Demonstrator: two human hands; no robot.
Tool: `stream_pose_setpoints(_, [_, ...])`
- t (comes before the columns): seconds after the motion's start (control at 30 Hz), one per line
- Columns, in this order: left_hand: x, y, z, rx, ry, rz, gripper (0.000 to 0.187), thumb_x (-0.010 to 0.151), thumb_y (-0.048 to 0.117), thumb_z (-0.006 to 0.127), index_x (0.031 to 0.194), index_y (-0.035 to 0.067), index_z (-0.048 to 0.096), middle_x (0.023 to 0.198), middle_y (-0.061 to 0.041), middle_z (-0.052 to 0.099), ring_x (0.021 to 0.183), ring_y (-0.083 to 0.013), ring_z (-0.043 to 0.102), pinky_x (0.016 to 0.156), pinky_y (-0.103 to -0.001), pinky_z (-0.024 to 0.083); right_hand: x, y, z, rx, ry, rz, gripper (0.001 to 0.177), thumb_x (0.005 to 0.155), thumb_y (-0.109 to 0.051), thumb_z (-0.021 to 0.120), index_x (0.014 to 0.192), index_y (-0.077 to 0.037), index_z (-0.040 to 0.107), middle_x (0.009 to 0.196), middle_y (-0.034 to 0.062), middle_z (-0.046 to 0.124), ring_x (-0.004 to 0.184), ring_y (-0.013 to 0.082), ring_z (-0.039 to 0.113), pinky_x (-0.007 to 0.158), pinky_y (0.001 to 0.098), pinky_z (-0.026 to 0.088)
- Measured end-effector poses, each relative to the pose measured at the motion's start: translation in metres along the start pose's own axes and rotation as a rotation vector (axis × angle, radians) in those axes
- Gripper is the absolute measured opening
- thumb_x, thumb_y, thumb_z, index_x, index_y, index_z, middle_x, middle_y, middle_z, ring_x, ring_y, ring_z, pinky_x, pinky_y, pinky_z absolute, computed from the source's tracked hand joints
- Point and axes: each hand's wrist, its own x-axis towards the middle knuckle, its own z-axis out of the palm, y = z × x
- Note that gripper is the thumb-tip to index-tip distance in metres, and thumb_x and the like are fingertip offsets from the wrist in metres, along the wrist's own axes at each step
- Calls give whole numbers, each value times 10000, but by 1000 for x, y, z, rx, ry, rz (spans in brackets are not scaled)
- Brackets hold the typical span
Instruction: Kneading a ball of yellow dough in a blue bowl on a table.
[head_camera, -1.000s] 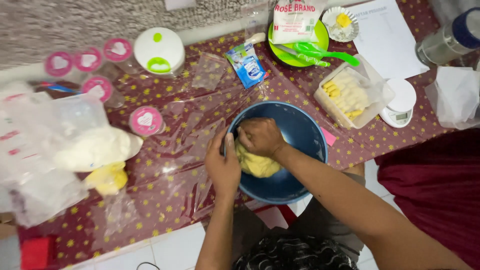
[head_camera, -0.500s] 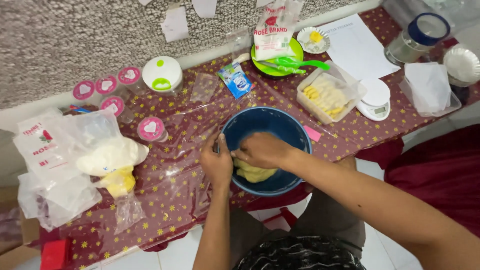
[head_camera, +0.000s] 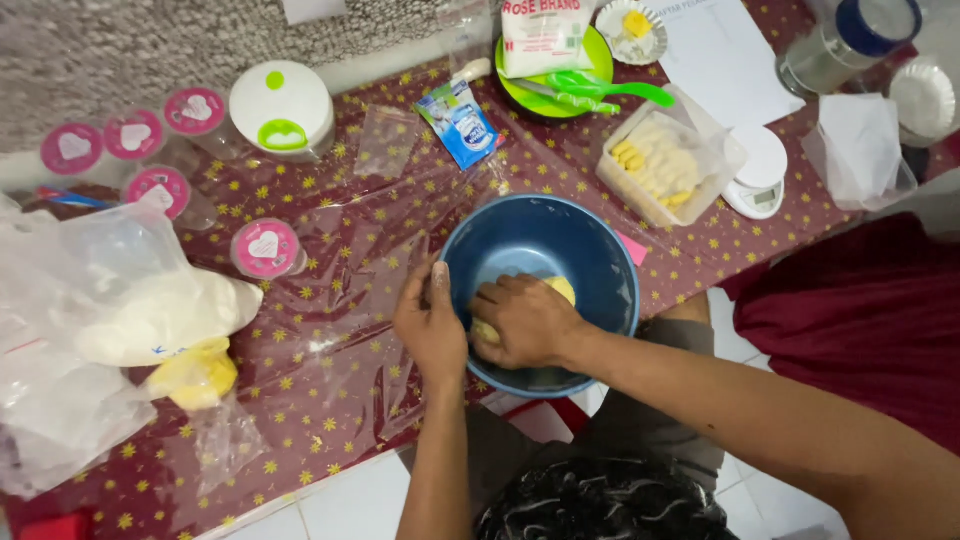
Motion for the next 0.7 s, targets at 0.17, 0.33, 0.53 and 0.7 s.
stream_pose_setpoints(0.17, [1, 11, -3, 36, -32, 25, 195, 992, 161, 660, 1127, 84, 777, 1032, -142, 760, 1016, -286, 725, 941, -393, 548, 13, 15, 29, 47, 219, -96, 388, 854, -530, 572, 896, -154, 660, 756, 45, 553, 691, 273, 621, 615, 402, 526])
stream_pose_setpoints(0.33, [7, 22, -3, 140, -79, 88, 219, 1001, 155, 632, 1165, 98, 766, 999, -121, 740, 971, -293, 733, 891, -391, 562, 20, 44, 64, 85, 284, -135, 437, 904, -581, 498, 888, -179, 666, 754, 13, 529, 662, 244, 606, 610, 371, 528])
stream_pose_setpoints(0.53, [3, 24, -7, 214, -147, 114, 274, 1011, 221, 631, 1232, 115, 753, 1021, -123, 746, 980, -318, 737, 866, -414, 564, 42, 56, 54, 301, 317, -131, 368, 945, -453, 503, 813, -130, 622, 677, 56, 521, 606, 302, 619, 540, 415, 534])
stream_pose_setpoints(0.7, [-7, 10, -2, 207, -4, 144, 226, 1018, 173, 632, 1182, 96, 766, 1025, -164, 754, 1006, -351, 727, 861, -426, 578, 56, 47, 25, 389, -156, 497, 441, 914, -558, 536, 958, -190, 775, 918, 102, 788, 958, 395, 742, 862, 508, 569])
